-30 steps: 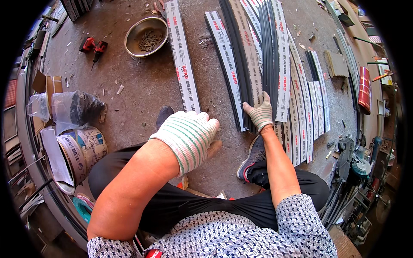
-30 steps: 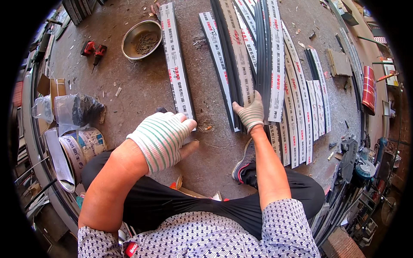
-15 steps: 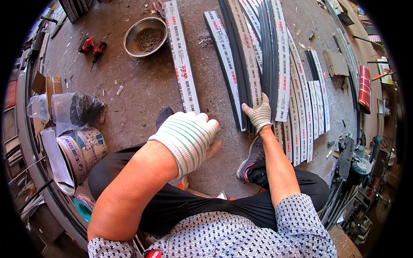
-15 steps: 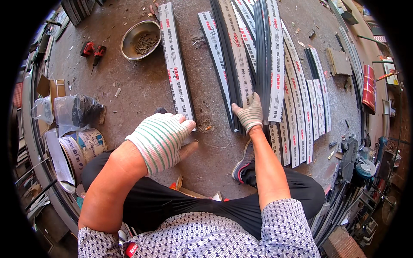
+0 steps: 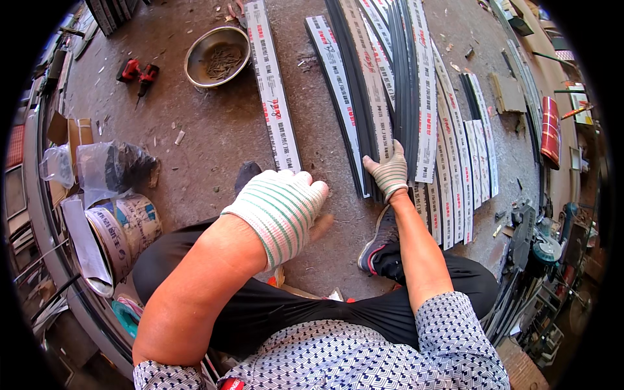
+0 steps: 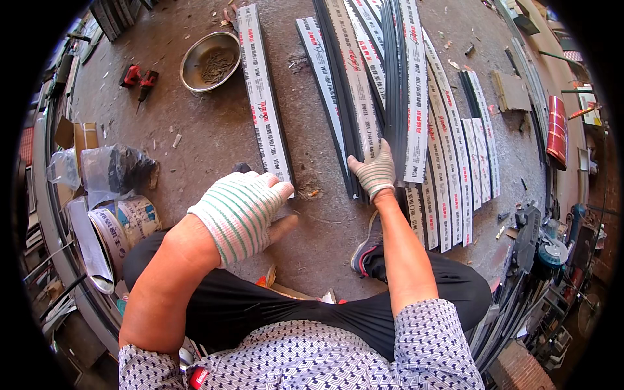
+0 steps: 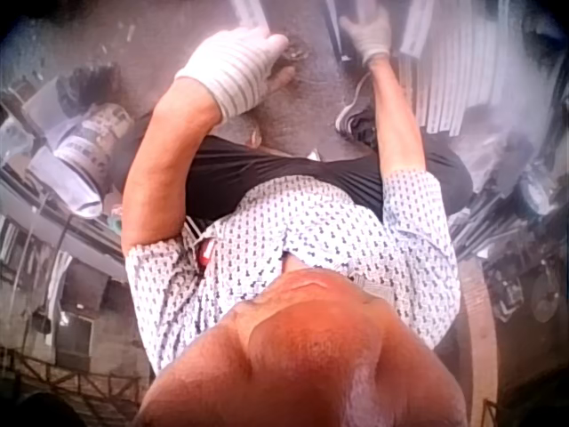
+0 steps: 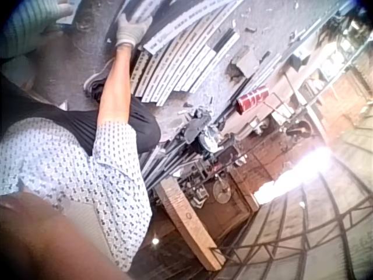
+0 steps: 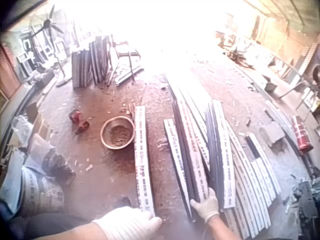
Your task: The person organizes and stacks long metal profiles on the floor of a workshop. They pick up individual profiles, align them, and place them into a neat pile, occasionally moving a cardboard box to clear space.
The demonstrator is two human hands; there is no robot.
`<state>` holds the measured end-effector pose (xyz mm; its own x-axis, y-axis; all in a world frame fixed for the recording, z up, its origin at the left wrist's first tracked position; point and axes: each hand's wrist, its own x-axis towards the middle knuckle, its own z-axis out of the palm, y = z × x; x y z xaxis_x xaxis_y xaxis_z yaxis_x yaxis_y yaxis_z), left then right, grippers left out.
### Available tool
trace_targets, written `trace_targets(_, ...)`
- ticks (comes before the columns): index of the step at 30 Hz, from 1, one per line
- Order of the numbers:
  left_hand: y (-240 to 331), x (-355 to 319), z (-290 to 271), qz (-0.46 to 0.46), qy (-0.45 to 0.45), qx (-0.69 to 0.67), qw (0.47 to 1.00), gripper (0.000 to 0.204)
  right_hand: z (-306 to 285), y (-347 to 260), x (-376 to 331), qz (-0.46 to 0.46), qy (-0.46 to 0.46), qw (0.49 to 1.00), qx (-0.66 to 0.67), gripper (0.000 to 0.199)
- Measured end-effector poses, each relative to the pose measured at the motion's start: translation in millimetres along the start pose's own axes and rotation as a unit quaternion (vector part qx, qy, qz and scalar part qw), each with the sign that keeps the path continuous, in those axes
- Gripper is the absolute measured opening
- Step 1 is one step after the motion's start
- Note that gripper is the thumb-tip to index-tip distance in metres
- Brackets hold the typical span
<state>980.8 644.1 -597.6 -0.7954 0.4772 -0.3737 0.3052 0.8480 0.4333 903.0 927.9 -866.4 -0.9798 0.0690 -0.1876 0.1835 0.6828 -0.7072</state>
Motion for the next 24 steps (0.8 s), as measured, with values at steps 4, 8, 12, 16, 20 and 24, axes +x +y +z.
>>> trace_targets(4,-1.4,3.4,3.7,0.008,0.004,-0.005,1.000,0.036,-4.3,2.9,0.1,0.015,-0.005,1.000,0.006,0.102)
trace_targets(8,0.5,5.0,4.7,0.010,0.001,-0.007,1.000,0.037,-7.0,4.6,0.4,0.031,-0.014,0.999,0.010,0.103)
trace_targets(12,0.8,5.1,3.6,0.007,-0.003,-0.011,1.000,0.037,-7.4,-4.4,-3.0,0.053,-0.028,0.997,0.042,0.105)
trace_targets(16,-2.1,-0.7,3.5,0.003,0.005,-0.010,1.000,0.037,-4.6,-20.9,-8.2,0.073,-0.050,0.993,0.076,0.106)
trace_targets(20,-1.2,1.2,-0.5,-0.004,-0.004,-0.014,1.000,0.037,-0.6,-8.0,-4.4,0.080,-0.070,0.992,0.071,0.104)
trace_targets(24,8.8,17.7,-4.3,0.012,-0.008,-0.018,1.000,0.036,10.3,52.9,1.1,0.042,0.002,0.996,0.077,0.105)
